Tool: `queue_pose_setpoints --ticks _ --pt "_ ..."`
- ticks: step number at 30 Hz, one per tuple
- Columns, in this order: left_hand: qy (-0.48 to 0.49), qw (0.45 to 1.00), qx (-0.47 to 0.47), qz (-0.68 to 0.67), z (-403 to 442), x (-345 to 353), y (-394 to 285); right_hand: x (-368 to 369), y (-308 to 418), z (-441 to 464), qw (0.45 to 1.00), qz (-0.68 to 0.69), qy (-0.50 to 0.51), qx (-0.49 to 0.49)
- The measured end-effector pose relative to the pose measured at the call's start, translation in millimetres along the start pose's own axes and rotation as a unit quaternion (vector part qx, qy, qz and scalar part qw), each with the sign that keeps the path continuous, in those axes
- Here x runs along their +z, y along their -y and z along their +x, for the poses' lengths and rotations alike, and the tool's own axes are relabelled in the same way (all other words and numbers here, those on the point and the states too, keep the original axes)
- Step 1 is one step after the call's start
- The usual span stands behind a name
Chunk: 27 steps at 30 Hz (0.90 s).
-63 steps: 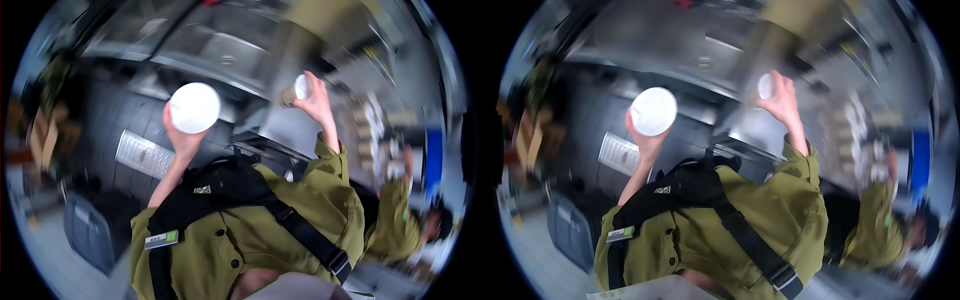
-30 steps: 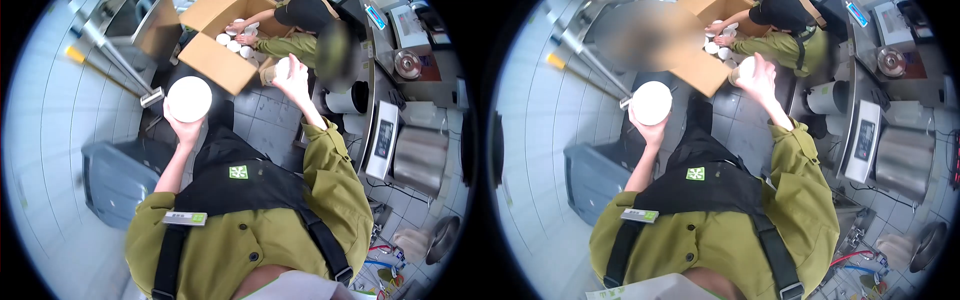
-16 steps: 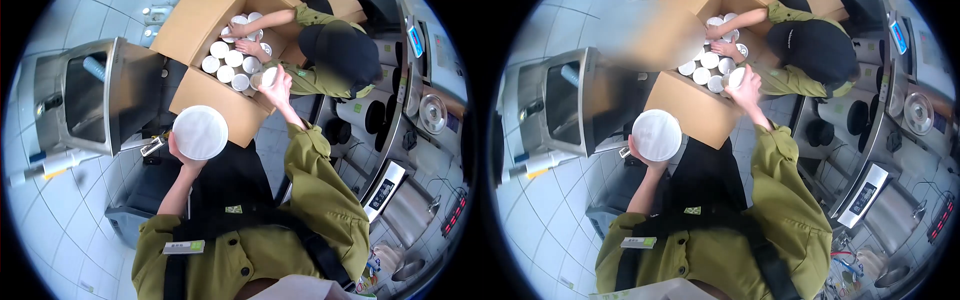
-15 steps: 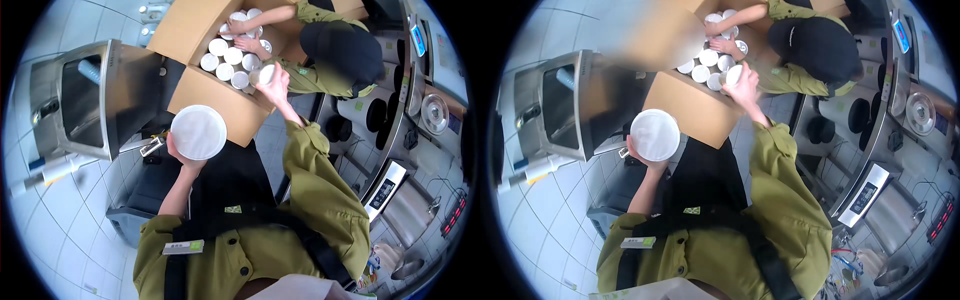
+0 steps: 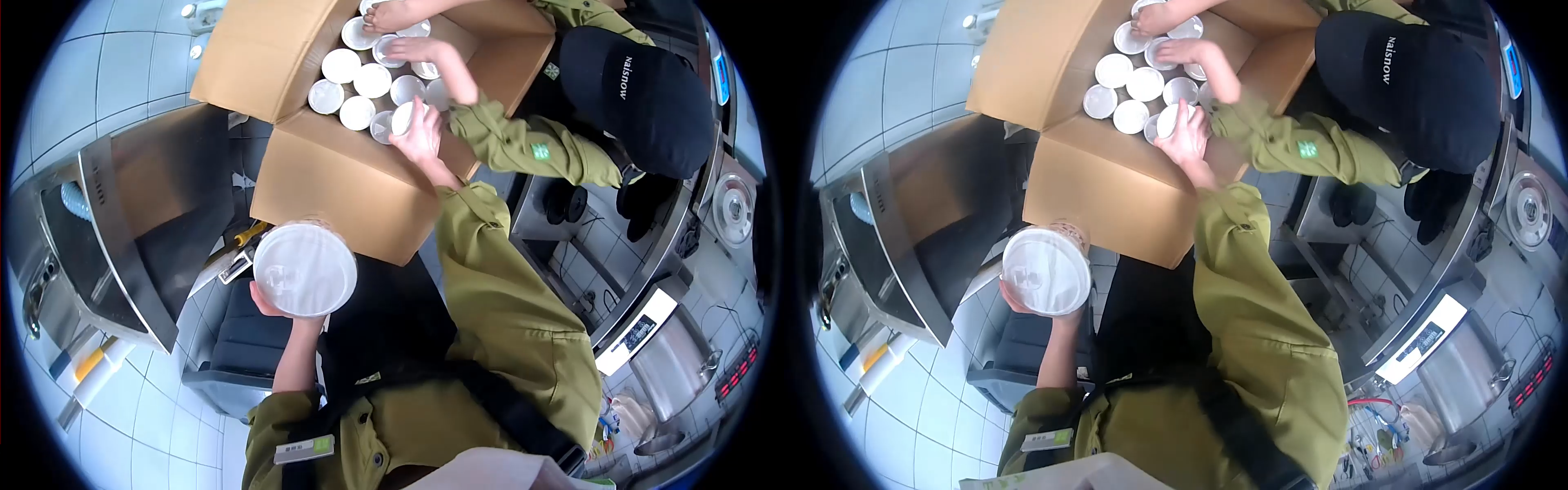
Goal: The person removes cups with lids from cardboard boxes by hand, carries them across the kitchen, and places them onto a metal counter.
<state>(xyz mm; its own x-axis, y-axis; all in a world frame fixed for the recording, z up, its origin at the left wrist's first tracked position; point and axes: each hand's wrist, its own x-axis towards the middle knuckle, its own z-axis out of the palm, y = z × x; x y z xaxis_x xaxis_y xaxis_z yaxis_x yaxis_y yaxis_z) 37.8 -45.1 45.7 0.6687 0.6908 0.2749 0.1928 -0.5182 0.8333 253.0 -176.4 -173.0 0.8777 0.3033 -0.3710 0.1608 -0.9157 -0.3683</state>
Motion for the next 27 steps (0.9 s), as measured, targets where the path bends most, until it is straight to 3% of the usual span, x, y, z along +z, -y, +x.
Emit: queue_pose_setpoints --ticks 8,9,10,19,21,27 --pt "0.009 1.0 0.009 -0.004 1.4 15.8 4.1 -39.1 -5.9 27.9 0.998 0.037 -0.045 0.04" --pt "0.012 1.0 0.012 -0.006 1.9 19.5 5.1 -45.3 -5.5 28.8 0.995 0.056 -0.086 0.015" --pt "0.016 1.0 0.014 -0.007 2.4 23.2 5.4 -51.1 -4.8 29.7 0.993 0.068 -0.075 0.056" --pt "0.034 0.999 0.028 -0.023 9.1 48.2 15.0 -85.8 -21.6 42.9 0.991 -0.021 -0.081 0.1" --pt "0.038 0.999 0.026 -0.025 9.2 48.3 14.9 -102.2 -10.3 47.7 0.988 0.091 -0.085 0.091" --pt "0.069 0.995 0.056 -0.035 19.6 46.9 19.7 -94.5 -16.7 108.7 0.977 0.007 -0.206 0.061"
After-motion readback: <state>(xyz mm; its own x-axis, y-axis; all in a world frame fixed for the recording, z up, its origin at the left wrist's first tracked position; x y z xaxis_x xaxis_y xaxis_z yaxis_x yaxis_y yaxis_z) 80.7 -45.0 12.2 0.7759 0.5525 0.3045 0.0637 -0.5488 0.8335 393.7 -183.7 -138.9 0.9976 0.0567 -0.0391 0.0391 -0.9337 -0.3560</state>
